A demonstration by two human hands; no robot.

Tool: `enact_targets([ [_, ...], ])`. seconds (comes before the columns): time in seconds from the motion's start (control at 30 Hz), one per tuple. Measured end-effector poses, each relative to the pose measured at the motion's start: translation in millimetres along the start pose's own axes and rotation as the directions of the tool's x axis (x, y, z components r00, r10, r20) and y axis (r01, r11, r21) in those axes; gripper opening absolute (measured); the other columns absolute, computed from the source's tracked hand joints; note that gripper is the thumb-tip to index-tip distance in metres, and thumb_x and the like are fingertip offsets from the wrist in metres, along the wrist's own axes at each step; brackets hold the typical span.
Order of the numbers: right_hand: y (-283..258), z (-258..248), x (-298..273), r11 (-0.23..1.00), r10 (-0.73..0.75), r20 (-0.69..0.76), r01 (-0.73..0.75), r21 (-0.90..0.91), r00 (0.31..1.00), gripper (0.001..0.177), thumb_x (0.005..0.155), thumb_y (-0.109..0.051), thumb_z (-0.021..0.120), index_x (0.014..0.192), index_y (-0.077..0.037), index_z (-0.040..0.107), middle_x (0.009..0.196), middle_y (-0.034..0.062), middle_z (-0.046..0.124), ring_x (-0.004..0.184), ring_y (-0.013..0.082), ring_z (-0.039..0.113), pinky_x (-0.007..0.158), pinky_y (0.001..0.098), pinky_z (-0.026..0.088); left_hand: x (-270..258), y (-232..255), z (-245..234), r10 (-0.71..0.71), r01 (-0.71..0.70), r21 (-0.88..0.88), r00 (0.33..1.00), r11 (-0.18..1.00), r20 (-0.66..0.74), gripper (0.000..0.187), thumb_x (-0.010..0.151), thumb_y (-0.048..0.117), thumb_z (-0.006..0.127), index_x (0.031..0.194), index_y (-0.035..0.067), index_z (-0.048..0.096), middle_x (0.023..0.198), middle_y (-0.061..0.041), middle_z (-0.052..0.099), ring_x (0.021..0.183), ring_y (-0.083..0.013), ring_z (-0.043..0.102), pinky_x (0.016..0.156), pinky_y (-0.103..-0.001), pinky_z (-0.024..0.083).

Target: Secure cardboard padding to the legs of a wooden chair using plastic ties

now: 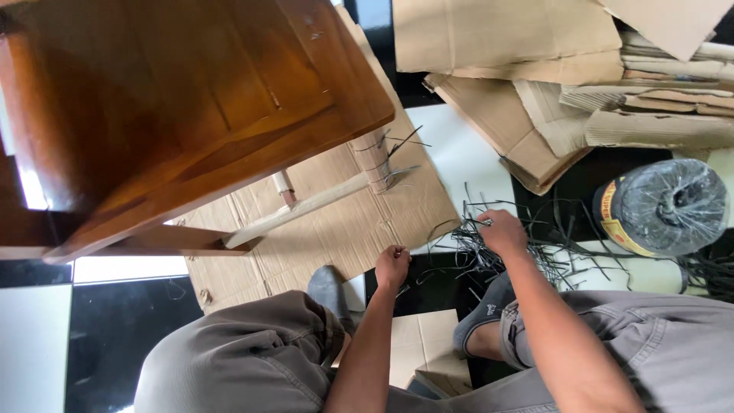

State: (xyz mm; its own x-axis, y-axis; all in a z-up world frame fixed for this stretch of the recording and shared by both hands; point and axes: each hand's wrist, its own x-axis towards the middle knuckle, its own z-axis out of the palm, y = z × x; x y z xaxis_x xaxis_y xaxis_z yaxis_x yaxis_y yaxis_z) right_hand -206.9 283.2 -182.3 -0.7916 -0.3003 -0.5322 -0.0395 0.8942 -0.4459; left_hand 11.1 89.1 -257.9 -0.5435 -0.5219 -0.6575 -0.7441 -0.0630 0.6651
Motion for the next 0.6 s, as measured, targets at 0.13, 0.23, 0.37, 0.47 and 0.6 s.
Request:
enact_targets([
  [0.13,-4,-6,-13,0.995,-0.035,-0.142,0.048,0.089,0.989,0.026,0.102,-0.016,0.059,0.125,-0.015,0.071,0.126,0.0161,0.06,0.116,0.0454,0.062,0.087,0.06,0.057,8,-8,0,-0.032,0.034,0.096,0.999,0.995,-0.023,0.032,0.093,0.035,0.061,0.115,0.015,0.073,0.087,0.003,0.078,0.094,-0.0263,0.074,0.084,-0.044,0.058],
  [0.23,21,15,-2,0.995,0.027,-0.121,-0.015,0.099,0.992,0.021,0.104,-0.029,0.06,0.117,-0.023,0.075,0.112,0.0061,0.069,0.109,0.0393,0.068,0.081,0.0562,0.059,13,-12,4,-0.046,0.051,0.135,0.998,0.99,-0.044,0.033,0.089,0.039,0.061,0.112,0.019,0.074,0.087,0.006,0.078,0.097,-0.0263,0.074,0.087,-0.044,0.058],
  [0.37,52,39,13,0.998,0.052,-0.015,-0.053,-0.044,0.999,0.019,0.093,-0.033,0.066,0.106,-0.03,0.079,0.112,0.0048,0.074,0.11,0.0391,0.068,0.087,0.055,0.059,11,-7,6,-0.012,0.016,0.115,0.999,0.993,-0.03,0.032,0.089,0.037,0.061,0.111,0.019,0.075,0.085,0.005,0.078,0.096,-0.0272,0.074,0.088,-0.044,0.057],
  [0.47,57,42,14,0.987,0.054,0.015,-0.051,-0.154,0.998,0.021,0.088,-0.03,0.068,0.106,-0.032,0.078,0.119,0.0057,0.069,0.118,0.0383,0.064,0.094,0.0545,0.058,11,-8,8,-0.012,0.014,0.126,1.0,0.992,-0.023,0.031,0.09,0.035,0.061,0.112,0.019,0.075,0.086,0.005,0.078,0.096,-0.027,0.074,0.088,-0.044,0.057],
  [0.6,24,17,-20,0.977,0.009,0.009,-0.007,-0.211,1.0,0.023,0.094,-0.02,0.066,0.114,-0.02,0.076,0.119,0.0163,0.06,0.122,0.0433,0.06,0.096,0.0571,0.056,-1,4,3,-0.007,0.007,0.126,1.0,0.992,-0.001,0.031,0.092,0.033,0.06,0.114,0.017,0.074,0.088,0.003,0.078,0.097,-0.028,0.073,0.088,-0.045,0.056],
])
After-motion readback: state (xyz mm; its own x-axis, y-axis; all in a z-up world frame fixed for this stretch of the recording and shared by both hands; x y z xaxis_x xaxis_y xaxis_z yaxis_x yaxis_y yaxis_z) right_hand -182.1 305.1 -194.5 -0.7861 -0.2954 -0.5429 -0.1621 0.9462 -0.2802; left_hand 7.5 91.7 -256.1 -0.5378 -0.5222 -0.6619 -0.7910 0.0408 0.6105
